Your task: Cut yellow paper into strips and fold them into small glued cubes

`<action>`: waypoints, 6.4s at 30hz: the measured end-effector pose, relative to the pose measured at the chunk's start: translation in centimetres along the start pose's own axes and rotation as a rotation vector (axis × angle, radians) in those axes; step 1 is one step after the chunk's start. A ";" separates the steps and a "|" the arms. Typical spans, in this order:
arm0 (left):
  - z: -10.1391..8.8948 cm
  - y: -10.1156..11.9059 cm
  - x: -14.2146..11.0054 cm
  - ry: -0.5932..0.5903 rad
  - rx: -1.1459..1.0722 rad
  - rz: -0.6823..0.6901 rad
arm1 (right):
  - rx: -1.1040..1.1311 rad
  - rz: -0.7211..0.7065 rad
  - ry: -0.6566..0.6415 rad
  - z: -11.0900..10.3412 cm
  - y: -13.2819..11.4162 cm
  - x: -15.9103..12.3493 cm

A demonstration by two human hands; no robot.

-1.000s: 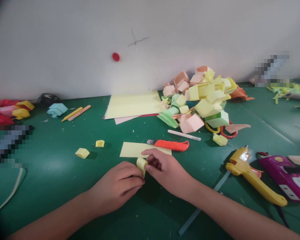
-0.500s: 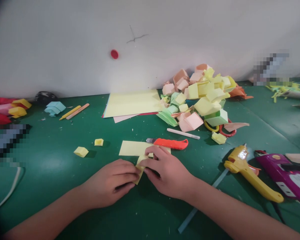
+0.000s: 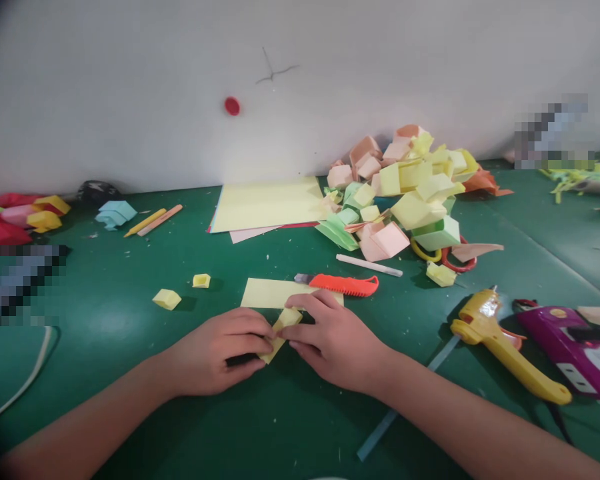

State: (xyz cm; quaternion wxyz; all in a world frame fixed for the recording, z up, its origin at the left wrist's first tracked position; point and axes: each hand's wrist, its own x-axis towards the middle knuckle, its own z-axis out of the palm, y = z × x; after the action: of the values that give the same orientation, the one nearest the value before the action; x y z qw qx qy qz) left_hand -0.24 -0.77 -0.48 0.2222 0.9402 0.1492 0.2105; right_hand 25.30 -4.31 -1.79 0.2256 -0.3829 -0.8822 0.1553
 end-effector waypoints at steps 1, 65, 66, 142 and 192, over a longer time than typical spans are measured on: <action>0.0 0.0 0.0 0.002 0.001 0.004 | -0.001 -0.001 -0.001 0.0 0.0 0.0; -0.2 0.3 0.2 -0.010 -0.036 0.001 | -0.029 -0.025 -0.022 -0.2 0.1 0.0; -0.2 0.4 0.1 -0.016 -0.024 -0.001 | -0.049 -0.044 -0.018 -0.2 0.0 0.0; 1.1 1.8 4.5 -0.091 0.305 -0.306 | -0.209 0.057 0.006 -2.7 1.3 0.3; 1.1 0.0 4.4 -0.085 0.353 -0.342 | -0.232 0.059 -0.005 -1.6 1.7 0.2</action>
State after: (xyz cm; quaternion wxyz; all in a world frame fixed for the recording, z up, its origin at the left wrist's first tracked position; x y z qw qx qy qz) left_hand 4.09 0.47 0.03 0.0930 0.9335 0.3313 0.1007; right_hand 26.97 -2.89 -1.12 0.1729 -0.4317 -0.8833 0.0597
